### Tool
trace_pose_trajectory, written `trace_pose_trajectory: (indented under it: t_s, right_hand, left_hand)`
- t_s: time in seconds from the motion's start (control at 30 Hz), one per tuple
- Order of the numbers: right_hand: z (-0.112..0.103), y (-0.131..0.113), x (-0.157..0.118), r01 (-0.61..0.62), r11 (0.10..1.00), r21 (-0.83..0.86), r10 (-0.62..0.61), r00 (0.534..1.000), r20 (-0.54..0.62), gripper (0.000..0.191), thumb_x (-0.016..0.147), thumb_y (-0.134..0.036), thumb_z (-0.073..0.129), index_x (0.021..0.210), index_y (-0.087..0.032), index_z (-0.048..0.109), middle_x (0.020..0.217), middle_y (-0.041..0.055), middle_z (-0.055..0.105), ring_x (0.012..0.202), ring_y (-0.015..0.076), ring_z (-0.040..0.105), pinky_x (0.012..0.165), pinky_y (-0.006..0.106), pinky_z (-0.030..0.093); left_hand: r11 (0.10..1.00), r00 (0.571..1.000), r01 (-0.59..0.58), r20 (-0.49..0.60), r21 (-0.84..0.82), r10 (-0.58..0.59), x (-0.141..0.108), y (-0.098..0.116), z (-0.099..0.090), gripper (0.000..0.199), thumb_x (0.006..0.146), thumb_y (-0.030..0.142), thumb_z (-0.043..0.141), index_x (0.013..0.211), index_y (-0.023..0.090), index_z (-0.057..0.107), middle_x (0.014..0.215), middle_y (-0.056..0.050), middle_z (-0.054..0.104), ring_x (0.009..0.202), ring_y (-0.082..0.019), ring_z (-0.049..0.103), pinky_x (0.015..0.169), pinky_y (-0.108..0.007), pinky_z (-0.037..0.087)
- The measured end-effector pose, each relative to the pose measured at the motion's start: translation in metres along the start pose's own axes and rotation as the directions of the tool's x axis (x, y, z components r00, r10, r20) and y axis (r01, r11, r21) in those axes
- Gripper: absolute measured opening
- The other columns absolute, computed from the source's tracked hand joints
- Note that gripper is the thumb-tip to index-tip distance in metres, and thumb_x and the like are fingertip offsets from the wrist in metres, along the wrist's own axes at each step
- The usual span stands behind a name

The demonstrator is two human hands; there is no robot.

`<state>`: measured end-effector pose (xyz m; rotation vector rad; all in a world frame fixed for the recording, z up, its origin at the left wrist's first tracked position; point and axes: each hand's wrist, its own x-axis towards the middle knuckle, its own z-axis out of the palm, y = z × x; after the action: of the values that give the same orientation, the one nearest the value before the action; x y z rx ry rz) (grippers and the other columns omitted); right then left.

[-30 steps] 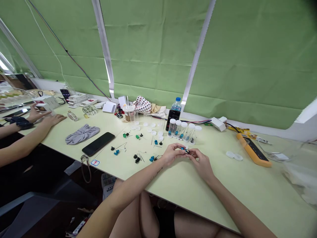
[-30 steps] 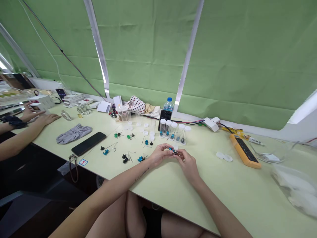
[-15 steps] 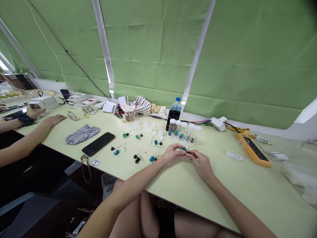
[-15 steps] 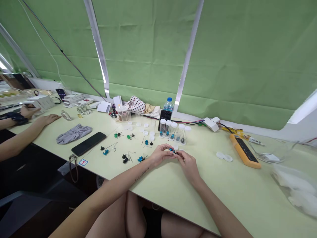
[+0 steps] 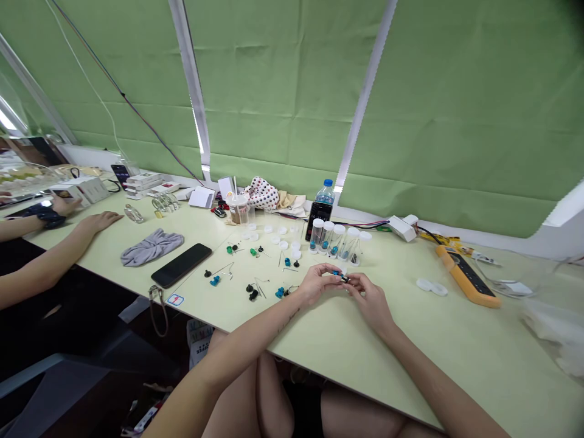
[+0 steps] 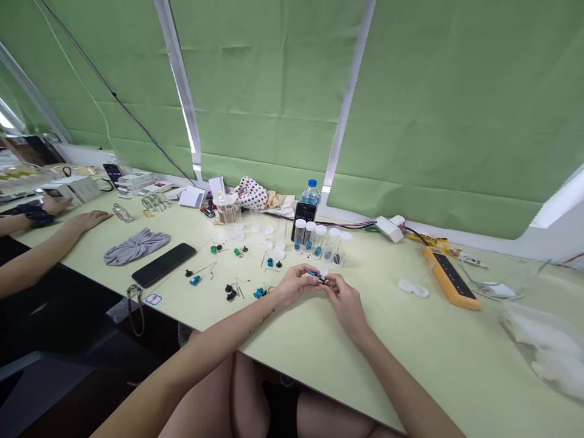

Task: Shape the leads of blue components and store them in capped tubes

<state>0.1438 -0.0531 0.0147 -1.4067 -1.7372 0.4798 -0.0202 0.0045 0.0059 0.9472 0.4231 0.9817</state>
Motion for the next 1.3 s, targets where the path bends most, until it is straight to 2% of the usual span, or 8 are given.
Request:
trace_pose_trajectory:
  t_s: [0.3, 0.73, 0.87, 1.03, 1.3]
  right_hand:
    - [-0.0009, -0.0016, -0.0003, 0.027, 0.999, -0.042, -0.027, 1.0, 0.009, 0.03, 0.085, -0.046, 0.046, 0.098, -0.02, 0.055, 0.083, 0.0046, 0.067, 0.068, 0.0178, 0.061, 0.066, 0.03, 0.048]
    - [-0.0045, -0.0085, 0.0001, 0.052, 0.995, -0.085, -0.049, 0.998, 0.044, 0.037, 0.089, -0.048, 0.035, 0.092, -0.021, 0.06, 0.081, 0.0049, 0.066, 0.064, 0.0191, 0.059, 0.066, 0.032, 0.046]
    - [-0.0033, -0.0064, 0.0004, 0.028, 0.997, -0.077, -0.025, 0.999, 0.044, 0.038, 0.088, -0.049, 0.036, 0.096, -0.021, 0.06, 0.079, 0.0046, 0.067, 0.063, 0.0189, 0.06, 0.065, 0.031, 0.047]
    - [-0.0005, -0.0016, 0.0005, 0.002, 1.0, -0.015, -0.002, 1.0, 0.022, 0.036, 0.085, -0.048, 0.045, 0.109, -0.022, 0.052, 0.082, 0.0032, 0.067, 0.066, 0.0181, 0.061, 0.066, 0.031, 0.049]
    - [-0.0008, -0.0025, -0.0004, 0.014, 1.0, -0.016, -0.013, 1.0, 0.026, 0.033, 0.085, -0.05, 0.043, 0.098, -0.022, 0.056, 0.083, 0.0046, 0.067, 0.065, 0.0181, 0.061, 0.064, 0.031, 0.049]
  left_hand:
    - [1.0, 1.0, 0.021, 0.014, 0.014, -0.021, -0.0019, 0.0021, 0.0011, 0.037, 0.059, 0.023, 0.078, 0.088, 0.008, 0.06, 0.083, -0.006, 0.062, 0.075, -0.017, 0.063, 0.085, -0.042, 0.047]
    - [0.999, 1.0, -0.002, 0.017, 0.036, 0.002, -0.0043, 0.004, 0.0039, 0.038, 0.058, 0.025, 0.078, 0.087, 0.009, 0.06, 0.085, -0.007, 0.061, 0.075, -0.017, 0.063, 0.086, -0.044, 0.047]
    - [0.999, 1.0, -0.015, 0.005, 0.036, 0.015, -0.0035, 0.0031, 0.0039, 0.041, 0.057, 0.027, 0.078, 0.088, 0.009, 0.06, 0.084, -0.008, 0.063, 0.075, -0.018, 0.064, 0.084, -0.044, 0.048]
    - [0.999, 0.999, -0.029, -0.021, 0.025, 0.03, -0.0019, 0.0022, 0.0031, 0.039, 0.058, 0.026, 0.078, 0.087, 0.009, 0.06, 0.083, -0.007, 0.063, 0.075, -0.017, 0.063, 0.082, -0.042, 0.049]
    - [1.0, 1.0, 0.004, -0.002, 0.028, -0.004, -0.0029, 0.0024, 0.003, 0.038, 0.057, 0.024, 0.078, 0.087, 0.008, 0.06, 0.082, -0.007, 0.062, 0.075, -0.017, 0.063, 0.084, -0.043, 0.048]
